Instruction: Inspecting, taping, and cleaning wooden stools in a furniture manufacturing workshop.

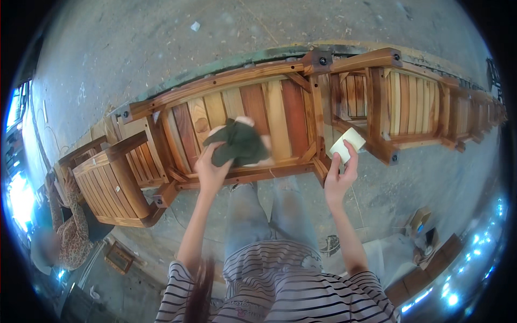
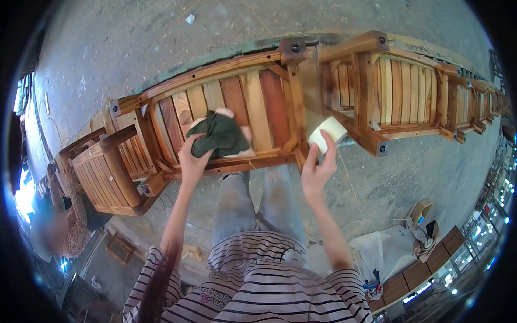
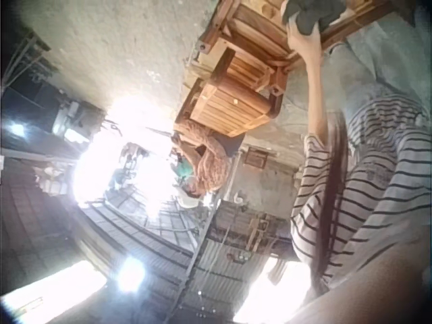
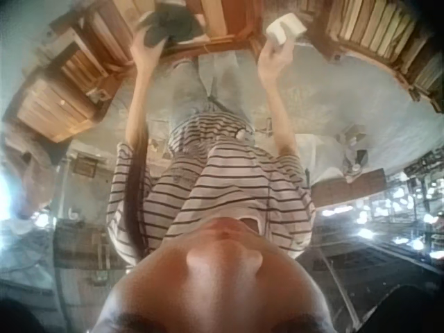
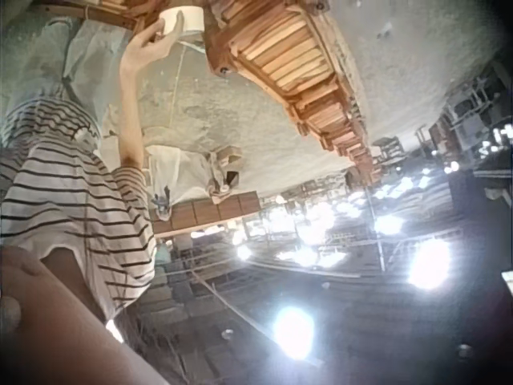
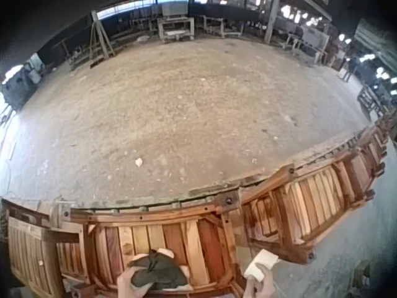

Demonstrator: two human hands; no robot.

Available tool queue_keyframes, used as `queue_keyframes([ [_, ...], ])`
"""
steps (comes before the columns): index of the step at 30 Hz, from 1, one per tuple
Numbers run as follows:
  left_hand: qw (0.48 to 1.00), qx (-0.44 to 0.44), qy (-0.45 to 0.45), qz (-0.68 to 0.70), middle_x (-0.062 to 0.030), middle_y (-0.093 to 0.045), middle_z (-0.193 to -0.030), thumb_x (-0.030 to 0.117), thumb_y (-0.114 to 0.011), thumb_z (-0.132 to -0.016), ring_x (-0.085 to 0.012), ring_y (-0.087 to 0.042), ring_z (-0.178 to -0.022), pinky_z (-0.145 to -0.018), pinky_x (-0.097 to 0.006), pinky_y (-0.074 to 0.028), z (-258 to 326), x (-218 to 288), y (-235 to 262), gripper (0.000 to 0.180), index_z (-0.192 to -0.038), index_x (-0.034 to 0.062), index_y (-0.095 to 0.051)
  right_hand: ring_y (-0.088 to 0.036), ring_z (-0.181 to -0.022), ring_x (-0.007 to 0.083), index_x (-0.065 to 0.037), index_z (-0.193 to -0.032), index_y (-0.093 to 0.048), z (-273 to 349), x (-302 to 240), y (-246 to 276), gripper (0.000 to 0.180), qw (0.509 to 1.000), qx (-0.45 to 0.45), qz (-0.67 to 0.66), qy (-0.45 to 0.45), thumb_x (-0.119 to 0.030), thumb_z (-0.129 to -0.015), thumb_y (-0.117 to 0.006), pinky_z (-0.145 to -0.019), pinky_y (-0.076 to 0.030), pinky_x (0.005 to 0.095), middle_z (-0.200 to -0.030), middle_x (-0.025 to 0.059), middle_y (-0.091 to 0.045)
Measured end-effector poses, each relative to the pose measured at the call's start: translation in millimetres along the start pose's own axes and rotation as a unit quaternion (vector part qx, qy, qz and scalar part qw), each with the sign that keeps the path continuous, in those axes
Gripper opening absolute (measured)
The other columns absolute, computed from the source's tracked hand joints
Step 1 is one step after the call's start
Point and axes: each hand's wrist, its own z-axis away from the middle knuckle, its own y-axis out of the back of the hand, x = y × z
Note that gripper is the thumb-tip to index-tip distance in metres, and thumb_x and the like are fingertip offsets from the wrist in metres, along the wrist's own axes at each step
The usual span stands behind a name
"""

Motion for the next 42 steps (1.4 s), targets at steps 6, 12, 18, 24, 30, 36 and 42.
queue_keyframes([
  [6, 0.991, 0.017, -0.129, 0.010, -0.0186, -0.066, -0.112, 0.007, -0.076, -0.068, -0.0390, -0.063, -0.106, -0.094, -0.043, -0.050, -67.9, 117.6, -62.4, 0.067, -0.131, 0.0233, -0.062, -0.062, -0.107, 0.0288, 0.004, -0.125, -0.056, -2.0, -9.3, 4.3, 0.030, 0.998, -0.044, -0.029, -0.021, 0.001, -0.095, -0.056, -0.093, -0.048, 0.0352, -0.119, 0.0190, -0.062],
  [12, 0.976, -0.149, 0.036, -0.156, -0.0179, -0.070, -0.101, 0.036, -0.077, -0.071, -0.0323, -0.068, -0.089, -0.082, -0.043, -0.048, -100.3, 136.3, -76.9, 0.053, -0.122, 0.0234, -0.067, -0.061, -0.105, 0.0251, 0.005, -0.126, -0.054, -2.4, -2.7, 6.6, 0.031, 0.998, -0.067, -0.009, -0.005, 0.000, -0.095, -0.056, -0.089, -0.048, 0.0328, -0.119, 0.0180, -0.061],
  [18, 0.939, -0.120, -0.132, -0.295, -0.0126, -0.067, -0.100, 0.053, -0.079, -0.067, -0.0324, -0.062, -0.104, -0.088, -0.045, -0.045, -95.8, 134.5, -48.2, 0.071, -0.130, 0.0239, -0.062, -0.060, -0.103, 0.0210, 0.004, -0.128, -0.053, -0.8, 0.6, 7.1, 0.032, 0.998, -0.061, 0.025, 0.014, 0.000, -0.096, -0.056, -0.087, -0.048, 0.0312, -0.120, 0.0159, -0.060],
  [24, 0.915, -0.043, -0.267, -0.299, -0.0068, -0.062, -0.064, 0.062, -0.061, -0.085, -0.0273, -0.063, -0.054, -0.061, -0.037, -0.052, -134.7, 128.5, -83.9, 0.064, -0.138, 0.0276, -0.055, -0.061, -0.104, 0.0216, 0.005, -0.128, -0.053, 0.9, -3.3, 3.8, 0.033, 0.998, -0.057, 0.040, 0.007, 0.001, -0.096, -0.056, -0.088, -0.048, 0.0308, -0.121, 0.0160, -0.060],
  [30, 0.908, -0.026, -0.273, -0.316, -0.0061, -0.058, -0.049, 0.060, -0.060, -0.087, -0.0269, -0.058, -0.043, -0.050, -0.036, -0.050, -134.4, 121.5, -92.8, 0.060, -0.139, 0.0306, -0.054, -0.061, -0.104, 0.0220, 0.005, -0.128, -0.052, 2.7, 3.4, 2.5, 0.034, 0.997, -0.034, 0.057, 0.027, 0.001, -0.095, -0.057, -0.088, -0.048, 0.0306, -0.122, 0.0162, -0.060],
  [36, 0.914, -0.023, -0.240, -0.325, -0.0075, -0.057, -0.050, 0.058, -0.058, -0.089, -0.0262, -0.059, -0.043, -0.043, -0.037, -0.047, -130.9, 118.0, -84.4, 0.054, -0.139, 0.0376, -0.052, -0.061, -0.103, 0.0217, 0.005, -0.128, -0.052, 3.0, 2.2, 2.0, 0.034, 0.997, -0.028, 0.063, 0.029, 0.001, -0.095, -0.057, -0.087, -0.048, 0.0303, -0.122, 0.0165, -0.060],
  [42, 0.910, -0.002, -0.251, -0.329, -0.0078, -0.056, -0.049, 0.056, -0.056, -0.092, -0.0267, -0.059, -0.042, -0.038, -0.037, -0.044, -132.7, 111.9, -81.3, 0.048, -0.137, 0.0382, -0.055, -0.060, -0.102, 0.0209, 0.005, -0.129, -0.052, 2.5, 2.6, 1.0, 0.034, 0.997, -0.036, 0.053, 0.034, 0.000, -0.096, -0.057, -0.086, -0.048, 0.0298, -0.123, 0.0161, -0.059],
])
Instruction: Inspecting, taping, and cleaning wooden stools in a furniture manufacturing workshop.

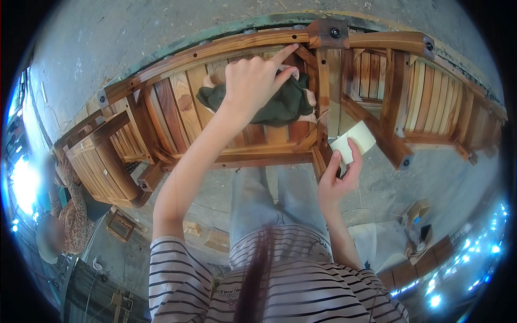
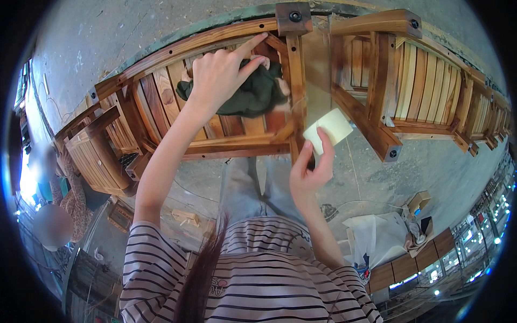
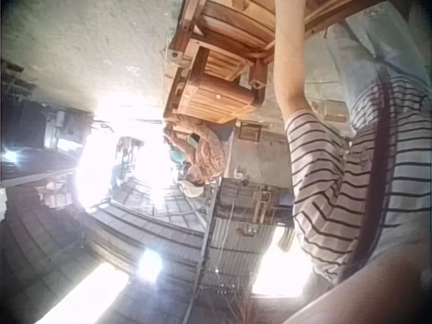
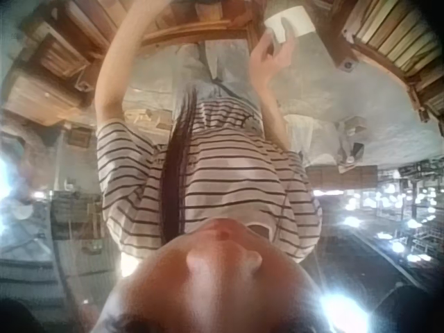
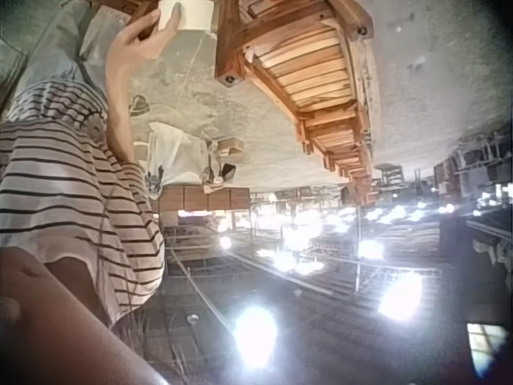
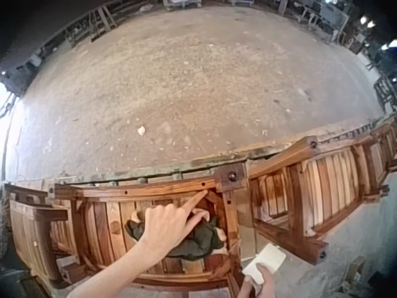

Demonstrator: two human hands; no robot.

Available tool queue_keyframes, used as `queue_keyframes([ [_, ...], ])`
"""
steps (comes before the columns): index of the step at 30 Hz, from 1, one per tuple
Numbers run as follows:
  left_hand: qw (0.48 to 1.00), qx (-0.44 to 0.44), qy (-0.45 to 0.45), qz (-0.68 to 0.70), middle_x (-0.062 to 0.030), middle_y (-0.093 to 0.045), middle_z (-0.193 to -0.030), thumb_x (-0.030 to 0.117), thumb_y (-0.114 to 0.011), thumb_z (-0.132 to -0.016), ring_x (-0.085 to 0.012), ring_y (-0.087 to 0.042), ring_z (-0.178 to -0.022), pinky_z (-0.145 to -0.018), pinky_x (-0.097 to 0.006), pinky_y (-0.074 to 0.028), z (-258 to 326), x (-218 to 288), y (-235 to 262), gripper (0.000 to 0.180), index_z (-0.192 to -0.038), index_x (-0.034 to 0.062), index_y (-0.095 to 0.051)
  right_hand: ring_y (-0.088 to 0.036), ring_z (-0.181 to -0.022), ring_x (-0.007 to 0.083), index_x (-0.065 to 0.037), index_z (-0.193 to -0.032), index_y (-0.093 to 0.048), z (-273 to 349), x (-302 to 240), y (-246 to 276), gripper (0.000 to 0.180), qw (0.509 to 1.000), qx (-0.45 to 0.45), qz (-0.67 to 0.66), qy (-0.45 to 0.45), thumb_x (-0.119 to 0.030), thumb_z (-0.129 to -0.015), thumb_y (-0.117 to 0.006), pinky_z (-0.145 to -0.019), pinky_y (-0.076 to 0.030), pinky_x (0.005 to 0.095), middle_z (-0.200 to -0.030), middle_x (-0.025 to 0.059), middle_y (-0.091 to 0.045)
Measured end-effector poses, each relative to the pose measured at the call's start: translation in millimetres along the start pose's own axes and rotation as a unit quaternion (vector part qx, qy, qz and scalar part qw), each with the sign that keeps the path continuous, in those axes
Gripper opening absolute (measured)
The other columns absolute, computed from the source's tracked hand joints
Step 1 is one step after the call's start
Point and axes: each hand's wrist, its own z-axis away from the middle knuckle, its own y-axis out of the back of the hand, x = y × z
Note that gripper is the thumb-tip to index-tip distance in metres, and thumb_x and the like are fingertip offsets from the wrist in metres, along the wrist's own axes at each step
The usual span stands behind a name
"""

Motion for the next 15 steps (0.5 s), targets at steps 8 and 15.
queue_keyframes([
  [8, 0.987, -0.078, 0.105, 0.093, -0.0118, -0.065, -0.088, 0.065, -0.067, -0.078, -0.0321, -0.065, -0.087, -0.070, -0.053, -0.048, 34.0, 11.3, 20.0, 0.070, -0.137, 0.0268, -0.057, -0.061, -0.099, 0.0206, 0.003, -0.129, -0.052, -1.2, 0.2, -0.1, 0.034, 1.000, 0.013, -0.016, 0.003, 0.001, -0.095, -0.057, -0.086, -0.048, 0.0301, -0.122, 0.0154, -0.059],
  [15, 0.980, -0.043, 0.069, 0.184, -0.0011, -0.057, -0.086, 0.014, -0.077, -0.067, -0.0237, -0.059, -0.084, -0.075, -0.041, -0.045, 75.0, 20.5, -11.3, 0.065, -0.129, 0.0288, -0.062, -0.061, -0.100, 0.0215, 0.004, -0.128, -0.053, 0.7, 4.6, -2.8, 0.034, 0.999, 0.024, -0.044, 0.021, 0.001, -0.095, -0.058, -0.086, -0.049, 0.0310, -0.123, 0.0154, -0.060],
])
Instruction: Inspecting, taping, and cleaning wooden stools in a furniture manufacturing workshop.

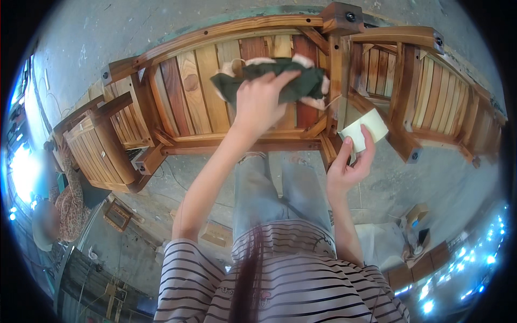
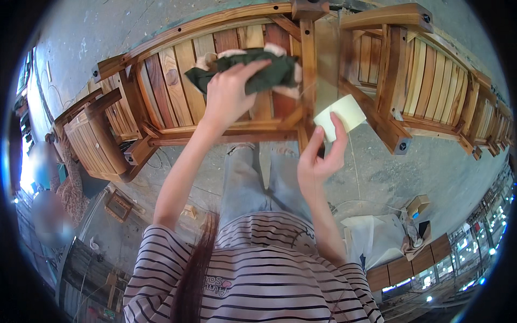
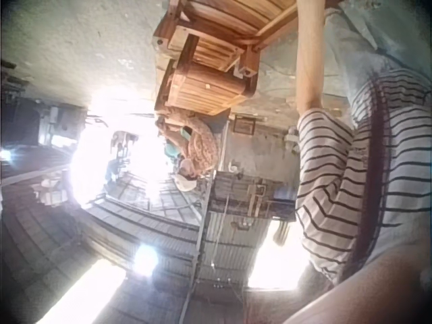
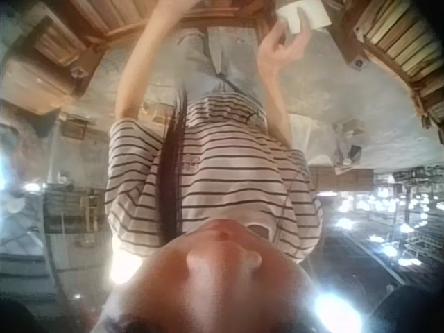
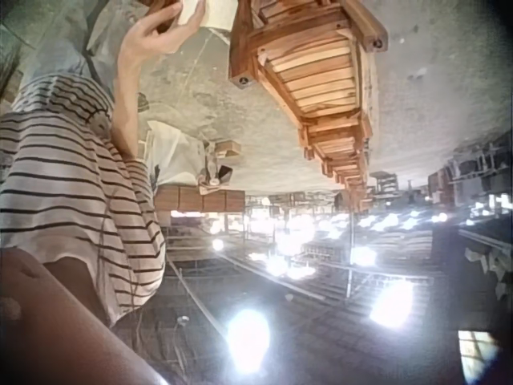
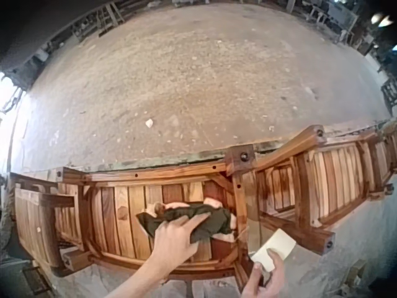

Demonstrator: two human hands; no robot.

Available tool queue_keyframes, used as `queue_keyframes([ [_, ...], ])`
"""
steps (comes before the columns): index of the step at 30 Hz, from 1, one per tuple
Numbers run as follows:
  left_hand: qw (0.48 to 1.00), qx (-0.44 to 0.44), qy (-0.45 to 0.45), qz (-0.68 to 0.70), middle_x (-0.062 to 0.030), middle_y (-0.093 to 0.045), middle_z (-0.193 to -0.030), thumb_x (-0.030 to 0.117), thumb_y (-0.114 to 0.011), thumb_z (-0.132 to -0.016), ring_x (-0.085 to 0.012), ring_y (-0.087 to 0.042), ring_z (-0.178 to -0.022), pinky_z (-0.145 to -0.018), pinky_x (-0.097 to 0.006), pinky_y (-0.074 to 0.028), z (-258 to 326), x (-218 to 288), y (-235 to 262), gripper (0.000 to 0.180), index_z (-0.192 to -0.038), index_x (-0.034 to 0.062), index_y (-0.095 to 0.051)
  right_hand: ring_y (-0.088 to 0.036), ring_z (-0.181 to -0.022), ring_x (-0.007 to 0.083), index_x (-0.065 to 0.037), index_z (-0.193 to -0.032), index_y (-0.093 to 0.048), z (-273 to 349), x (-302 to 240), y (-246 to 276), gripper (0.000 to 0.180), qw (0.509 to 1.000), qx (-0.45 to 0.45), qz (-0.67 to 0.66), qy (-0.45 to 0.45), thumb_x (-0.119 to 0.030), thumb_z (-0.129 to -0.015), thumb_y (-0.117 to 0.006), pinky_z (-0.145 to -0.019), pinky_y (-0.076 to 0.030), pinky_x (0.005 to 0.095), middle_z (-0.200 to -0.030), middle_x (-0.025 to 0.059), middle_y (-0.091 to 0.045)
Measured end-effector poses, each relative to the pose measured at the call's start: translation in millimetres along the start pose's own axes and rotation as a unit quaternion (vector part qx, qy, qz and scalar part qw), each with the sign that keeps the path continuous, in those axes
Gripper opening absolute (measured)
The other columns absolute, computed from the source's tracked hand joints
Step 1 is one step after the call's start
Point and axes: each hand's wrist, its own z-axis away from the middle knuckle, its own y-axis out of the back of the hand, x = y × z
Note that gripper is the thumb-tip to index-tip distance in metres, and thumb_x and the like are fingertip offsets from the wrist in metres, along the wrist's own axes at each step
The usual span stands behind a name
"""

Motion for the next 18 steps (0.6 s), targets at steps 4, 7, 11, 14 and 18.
queue_keyframes([
  [4, 0.949, 0.302, -0.077, 0.049, -0.0030, -0.045, -0.070, 0.008, -0.073, -0.065, -0.0249, -0.054, -0.066, -0.063, -0.038, -0.045, -46.8, 19.6, 16.9, 0.058, -0.119, 0.0270, -0.070, -0.063, -0.103, 0.0282, 0.005, -0.125, -0.056, 0.3, -0.2, -2.8, 0.032, 1.000, 0.027, 0.001, 0.011, 0.002, -0.093, -0.060, -0.088, -0.051, 0.0358, -0.120, 0.0194, -0.062],
  [7, 0.971, 0.238, -0.031, -0.009, -0.0011, -0.064, -0.105, 0.022, -0.071, -0.071, -0.0216, -0.062, -0.100, -0.085, -0.044, -0.044, -73.2, 8.4, -23.4, 0.064, -0.132, 0.0320, -0.060, -0.062, -0.105, 0.0283, 0.006, -0.126, -0.055, 2.0, -6.8, -4.5, 0.032, 0.999, 0.033, 0.028, 0.033, 0.000, -0.094, -0.059, -0.090, -0.051, 0.0362, -0.122, 0.0193, -0.060],
  [11, 0.968, 0.249, -0.018, 0.005, -0.0034, -0.070, -0.095, 0.019, -0.070, -0.071, -0.0221, -0.068, -0.090, -0.077, -0.041, -0.051, -78.4, 14.1, -33.5, 0.061, -0.132, 0.0238, -0.060, -0.060, -0.109, 0.0268, 0.005, -0.129, -0.053, 1.3, -2.1, -2.2, 0.033, 0.997, 0.023, 0.046, 0.049, -0.002, -0.097, -0.057, -0.092, -0.049, 0.0359, -0.124, 0.0185, -0.058],
  [14, 0.988, 0.149, 0.028, -0.015, -0.0057, -0.070, -0.084, 0.019, -0.073, -0.069, -0.0237, -0.070, -0.072, -0.058, -0.037, -0.054, -65.3, 20.3, -18.0, 0.058, -0.126, 0.0236, -0.063, -0.060, -0.108, 0.0283, 0.005, -0.127, -0.054, 0.7, -2.4, -3.1, 0.031, 0.996, 0.022, 0.060, 0.063, 0.000, -0.097, -0.055, -0.092, -0.050, 0.0381, -0.125, 0.0185, -0.058],
  [18, 0.989, 0.127, 0.071, 0.035, -0.0077, -0.070, -0.077, 0.016, -0.067, -0.073, -0.0269, -0.071, -0.074, -0.062, -0.040, -0.054, -13.7, -24.7, 0.0, 0.025, -0.098, 0.0136, -0.067, -0.060, -0.106, 0.0280, 0.004, -0.128, -0.054, 1.9, -11.8, -5.4, 0.030, 0.995, 0.015, 0.077, 0.058, 0.000, -0.098, -0.054, -0.091, -0.050, 0.0387, -0.124, 0.0189, -0.059],
])
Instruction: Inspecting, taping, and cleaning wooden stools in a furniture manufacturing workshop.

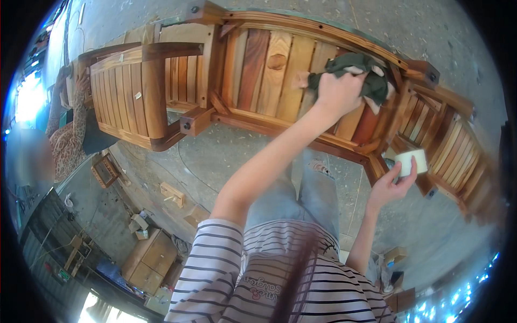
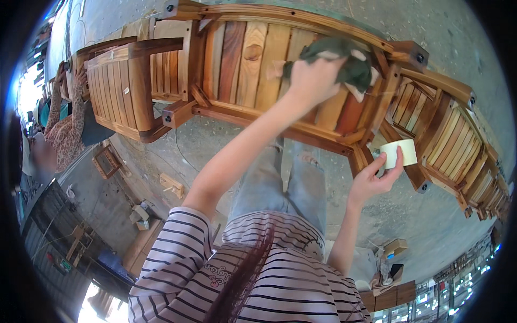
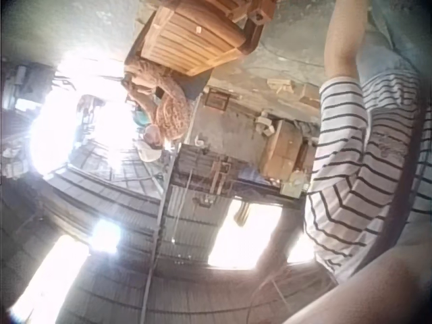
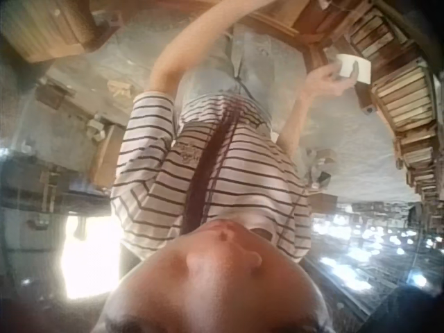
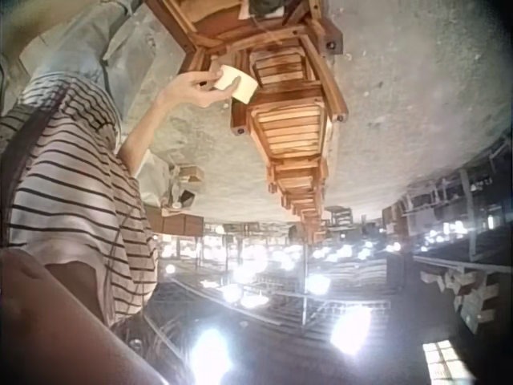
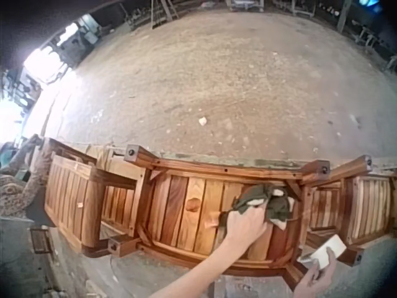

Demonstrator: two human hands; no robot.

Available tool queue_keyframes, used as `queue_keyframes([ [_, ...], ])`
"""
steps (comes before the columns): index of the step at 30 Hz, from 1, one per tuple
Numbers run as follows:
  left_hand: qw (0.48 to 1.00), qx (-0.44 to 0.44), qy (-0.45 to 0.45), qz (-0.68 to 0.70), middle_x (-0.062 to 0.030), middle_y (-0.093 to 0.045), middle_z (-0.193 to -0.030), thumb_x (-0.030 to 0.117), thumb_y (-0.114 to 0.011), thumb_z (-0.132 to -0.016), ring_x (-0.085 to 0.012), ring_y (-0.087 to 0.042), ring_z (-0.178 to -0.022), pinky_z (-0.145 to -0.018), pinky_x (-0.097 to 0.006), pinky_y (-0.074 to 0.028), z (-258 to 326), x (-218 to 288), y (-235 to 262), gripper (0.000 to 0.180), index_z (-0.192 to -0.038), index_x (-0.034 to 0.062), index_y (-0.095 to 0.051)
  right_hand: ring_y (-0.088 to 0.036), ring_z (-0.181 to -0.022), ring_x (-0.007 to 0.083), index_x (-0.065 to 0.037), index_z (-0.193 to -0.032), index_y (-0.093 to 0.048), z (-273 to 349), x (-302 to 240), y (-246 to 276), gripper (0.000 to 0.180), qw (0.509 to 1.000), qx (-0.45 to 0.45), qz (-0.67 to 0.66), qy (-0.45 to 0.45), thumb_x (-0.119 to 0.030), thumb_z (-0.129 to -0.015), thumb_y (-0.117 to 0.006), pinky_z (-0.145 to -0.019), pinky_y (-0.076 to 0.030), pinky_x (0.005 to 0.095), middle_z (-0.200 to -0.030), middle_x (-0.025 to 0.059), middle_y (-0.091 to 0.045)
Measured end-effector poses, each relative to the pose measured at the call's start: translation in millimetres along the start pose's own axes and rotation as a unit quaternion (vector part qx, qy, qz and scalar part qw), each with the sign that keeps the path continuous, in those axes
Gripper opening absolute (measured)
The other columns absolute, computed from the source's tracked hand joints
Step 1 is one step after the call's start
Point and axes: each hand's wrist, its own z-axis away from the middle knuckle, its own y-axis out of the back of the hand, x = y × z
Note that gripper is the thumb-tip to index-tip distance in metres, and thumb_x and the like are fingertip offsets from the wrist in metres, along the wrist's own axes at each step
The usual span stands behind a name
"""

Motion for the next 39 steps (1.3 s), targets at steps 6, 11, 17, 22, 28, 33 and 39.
queue_keyframes([
  [6, 0.944, -0.051, 0.297, -0.135, -0.0227, -0.069, -0.084, 0.033, -0.066, -0.080, -0.0408, -0.069, -0.079, -0.071, -0.051, -0.056, 27.0, -102.3, 100.6, 0.075, -0.146, 0.0096, -0.041, -0.061, -0.105, 0.0286, 0.003, -0.128, -0.054, -1.1, 0.0, -2.2, 0.030, 0.998, 0.042, 0.052, 0.001, -0.001, -0.098, -0.054, -0.090, -0.052, 0.0393, -0.125, 0.0190, -0.059],
  [11, 0.931, -0.006, 0.351, -0.097, -0.0268, -0.069, -0.091, 0.035, -0.066, -0.081, -0.0446, -0.067, -0.088, -0.073, -0.052, -0.055, 38.7, -141.3, 117.4, 0.077, -0.145, 0.0024, -0.038, -0.059, -0.110, 0.0281, 0.000, -0.130, -0.054, 0.1, -0.2, -4.9, 0.031, 0.996, 0.056, 0.071, -0.002, -0.004, -0.099, -0.055, -0.093, -0.051, 0.0394, -0.127, 0.0185, -0.058],
  [17, 0.960, 0.002, 0.275, 0.046, -0.0238, -0.069, -0.088, 0.025, -0.069, -0.076, -0.0387, -0.069, -0.089, -0.083, -0.046, -0.055, 36.1, -142.8, 122.3, 0.050, -0.120, 0.0030, -0.063, -0.059, -0.110, 0.0281, -0.001, -0.131, -0.054, 0.7, 2.8, -6.5, 0.032, 0.993, 0.054, 0.105, -0.008, -0.006, -0.099, -0.055, -0.093, -0.051, 0.0387, -0.127, 0.0182, -0.057],
  [22, 0.892, -0.007, 0.241, 0.383, -0.0206, -0.070, -0.112, 0.006, -0.061, -0.080, -0.0216, -0.069, -0.093, -0.084, -0.032, -0.051, 57.0, -133.0, 161.6, 0.051, -0.131, 0.0034, -0.061, -0.059, -0.110, 0.0293, -0.001, -0.130, -0.055, -1.0, 9.9, -4.8, 0.033, 0.987, 0.081, 0.135, -0.011, -0.005, -0.098, -0.056, -0.091, -0.052, 0.0393, -0.127, 0.0181, -0.058],
  [28, 0.958, 0.148, 0.235, 0.077, -0.0212, -0.070, -0.105, 0.016, -0.069, -0.082, -0.0351, -0.071, -0.090, -0.076, -0.043, -0.056, 18.4, -155.9, 149.8, 0.059, -0.137, 0.0028, -0.050, -0.061, -0.106, 0.0315, -0.001, -0.127, -0.058, 0.3, 2.7, -11.0, 0.031, 0.982, 0.105, 0.156, 0.013, -0.004, -0.096, -0.057, -0.089, -0.053, 0.0399, -0.124, 0.0198, -0.059],
  [33, 0.969, 0.008, 0.242, 0.054, -0.0202, -0.069, -0.081, 0.019, -0.070, -0.079, -0.0363, -0.070, -0.078, -0.072, -0.049, -0.054, -7.3, -126.5, 122.3, 0.049, -0.123, 0.0034, -0.057, -0.061, -0.104, 0.0315, -0.001, -0.127, -0.058, 0.5, 7.4, -9.8, 0.031, 0.978, 0.106, 0.177, 0.041, -0.002, -0.096, -0.056, -0.088, -0.053, 0.0394, -0.122, 0.0210, -0.058],
  [39, 0.983, -0.113, 0.108, 0.099, -0.0142, -0.069, -0.082, 0.019, -0.072, -0.070, -0.0297, -0.070, -0.080, -0.069, -0.041, -0.053, 60.0, -62.2, 55.1, 0.025, -0.094, 0.0094, -0.070, -0.062, -0.104, 0.0300, 0.000, -0.127, -0.058, -0.9, -1.7, -14.7, 0.032, 0.978, 0.107, 0.179, 0.008, 0.000, -0.095, -0.056, -0.088, -0.053, 0.0389, -0.123, 0.0207, -0.060],
])
